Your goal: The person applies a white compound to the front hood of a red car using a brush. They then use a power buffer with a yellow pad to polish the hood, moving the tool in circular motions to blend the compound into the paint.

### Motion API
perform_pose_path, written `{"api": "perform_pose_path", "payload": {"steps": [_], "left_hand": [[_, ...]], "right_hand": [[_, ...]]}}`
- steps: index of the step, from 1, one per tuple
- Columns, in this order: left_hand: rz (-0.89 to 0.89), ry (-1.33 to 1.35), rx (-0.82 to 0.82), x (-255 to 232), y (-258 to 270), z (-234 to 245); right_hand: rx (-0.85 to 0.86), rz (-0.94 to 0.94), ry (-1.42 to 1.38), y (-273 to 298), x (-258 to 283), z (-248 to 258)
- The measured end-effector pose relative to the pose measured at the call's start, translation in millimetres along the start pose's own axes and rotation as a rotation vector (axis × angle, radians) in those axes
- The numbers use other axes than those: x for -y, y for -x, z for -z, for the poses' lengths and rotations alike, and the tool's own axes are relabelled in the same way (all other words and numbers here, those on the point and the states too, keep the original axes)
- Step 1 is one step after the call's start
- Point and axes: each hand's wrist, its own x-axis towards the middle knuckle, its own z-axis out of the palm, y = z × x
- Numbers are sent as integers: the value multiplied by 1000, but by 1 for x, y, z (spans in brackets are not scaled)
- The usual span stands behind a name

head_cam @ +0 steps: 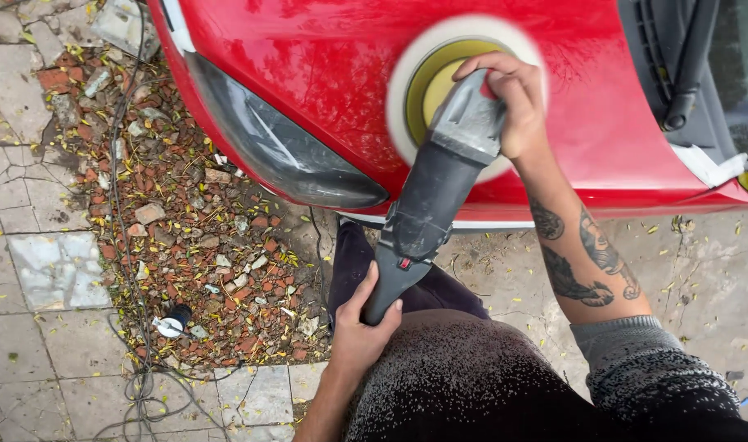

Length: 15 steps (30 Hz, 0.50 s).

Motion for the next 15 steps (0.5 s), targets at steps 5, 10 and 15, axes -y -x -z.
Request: {"api": "perform_pose_path", "payload": {"steps": [5,10,15], "left_hand": [[64,59,-96,15,-7,39],[58,139,-195,36,-16,77],[187,313,-288,35,-32,124]], "right_hand": [[118,11,1,-48,-24,-68],[213,-35,74,-98,-29,-146],[264,16,296,-143,-55,-220]]}}
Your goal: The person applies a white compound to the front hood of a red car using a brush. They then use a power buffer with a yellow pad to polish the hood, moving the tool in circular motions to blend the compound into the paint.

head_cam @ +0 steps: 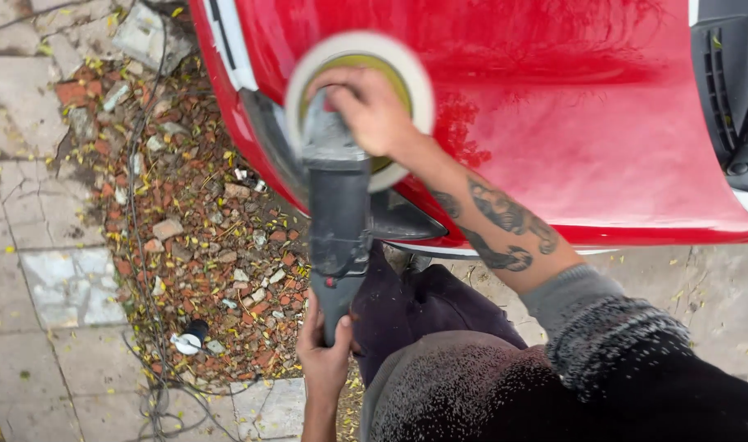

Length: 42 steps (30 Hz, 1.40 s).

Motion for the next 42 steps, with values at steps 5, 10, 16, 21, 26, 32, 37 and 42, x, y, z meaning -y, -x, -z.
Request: {"api": "perform_pose_path", "payload": {"steps": [5,10,16,21,26,32,37,42], "left_hand": [[-5,-12,-89,-16,-28,28],[-60,-105,-137,-28,-51,41],[-85,-108,-95,-10,-23,30],[-31,-204,55,54,29,9],[-127,-350,266,78,71,-27],[-327,-618,558,57,84,-61],[-99,-864,805,-1,52,-99],[-197,-929,1117,-39,26,-108]], "right_hand": [[76,-113,79,-58,15,-67],[-8,-89,149,-84,29,-94],[-4,-99,109,-33,20,-43],[-130,30,19,80,-4,37],[-289,29,38,214,11,114],[-540,-67,-26,365,6,161],[-804,-36,43,459,31,170],[-1095,-3,156,496,84,142]]}}
